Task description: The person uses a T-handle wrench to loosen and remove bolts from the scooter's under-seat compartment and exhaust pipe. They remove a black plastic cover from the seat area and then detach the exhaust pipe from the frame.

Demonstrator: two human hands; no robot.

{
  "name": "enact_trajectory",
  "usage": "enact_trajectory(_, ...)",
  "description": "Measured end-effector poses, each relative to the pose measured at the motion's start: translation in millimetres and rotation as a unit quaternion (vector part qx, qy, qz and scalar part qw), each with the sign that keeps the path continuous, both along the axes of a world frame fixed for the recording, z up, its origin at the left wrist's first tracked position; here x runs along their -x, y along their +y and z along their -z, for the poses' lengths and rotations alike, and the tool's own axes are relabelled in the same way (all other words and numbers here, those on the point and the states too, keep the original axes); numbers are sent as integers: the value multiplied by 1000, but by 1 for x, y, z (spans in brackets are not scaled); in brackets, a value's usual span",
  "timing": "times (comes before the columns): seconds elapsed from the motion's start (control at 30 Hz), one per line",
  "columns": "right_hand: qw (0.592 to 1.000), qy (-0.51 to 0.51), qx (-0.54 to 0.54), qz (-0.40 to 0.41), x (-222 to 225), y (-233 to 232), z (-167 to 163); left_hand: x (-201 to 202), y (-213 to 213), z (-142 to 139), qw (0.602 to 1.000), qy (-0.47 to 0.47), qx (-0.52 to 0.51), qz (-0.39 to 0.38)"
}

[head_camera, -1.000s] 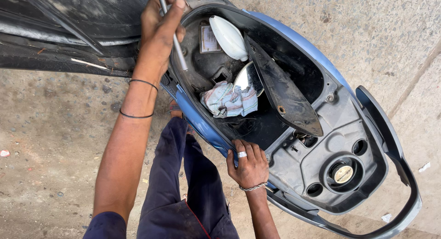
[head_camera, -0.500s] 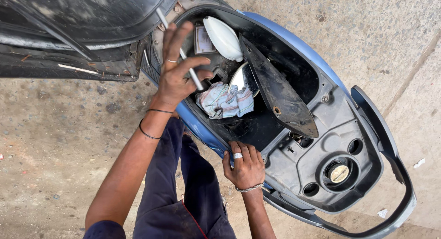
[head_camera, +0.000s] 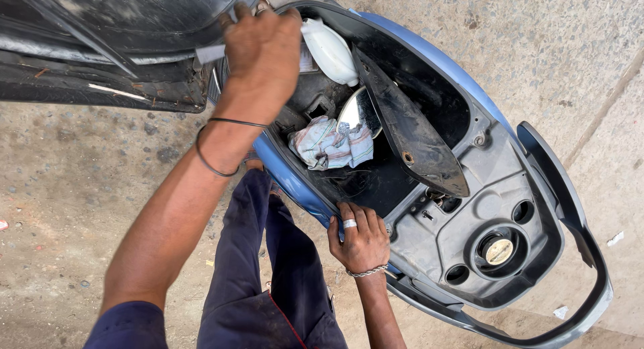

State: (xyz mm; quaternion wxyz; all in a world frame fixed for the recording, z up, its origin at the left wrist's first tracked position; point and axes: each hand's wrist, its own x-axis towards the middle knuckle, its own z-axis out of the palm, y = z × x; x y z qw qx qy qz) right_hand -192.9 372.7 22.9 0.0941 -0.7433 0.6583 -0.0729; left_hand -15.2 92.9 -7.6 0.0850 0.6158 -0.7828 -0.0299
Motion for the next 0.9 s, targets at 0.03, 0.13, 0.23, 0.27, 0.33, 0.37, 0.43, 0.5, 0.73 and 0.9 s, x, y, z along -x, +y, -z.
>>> enact_trajectory(0.03, 1000, 0, 1, 0, 0, 0, 0, 5, 1, 0, 998, -9, -47, 39)
enact_trajectory(0.13, 1000, -1, 8, 3, 0, -1, 1, 10, 12, 12, 987, 13, 19, 160)
enact_trajectory(0.23, 1000, -2, 11, 4, 0, -1, 1, -2, 28, 37, 918, 182, 297, 188)
enact_trajectory(0.27, 1000, 2, 16, 2, 0, -1, 2, -3, 31, 46, 913, 271, 270, 141)
enact_trajectory(0.33, 1000, 3, 13, 2, 0, 0, 1, -6, 43, 60, 861, 466, 187, 76)
enact_trajectory(0.37, 1000, 4, 11, 4, -1, 0, 1, -7, 48, 66, 809, 569, 137, 61)
enact_trajectory(0.43, 1000, 3, 15, 6, -1, -1, 1, -7, 50, 72, 709, 702, 47, 37)
enact_trajectory(0.5, 1000, -2, 15, 2, -1, -1, 1, -9, 46, 71, 637, 770, -36, 15)
enact_trajectory(0.73, 1000, -1, 17, 4, -2, -3, -1, -17, -8, 26, 910, 412, -51, -18)
enact_trajectory(0.9, 1000, -2, 12, 5, -2, -1, 0, -8, -2, 10, 990, 83, 26, 114)
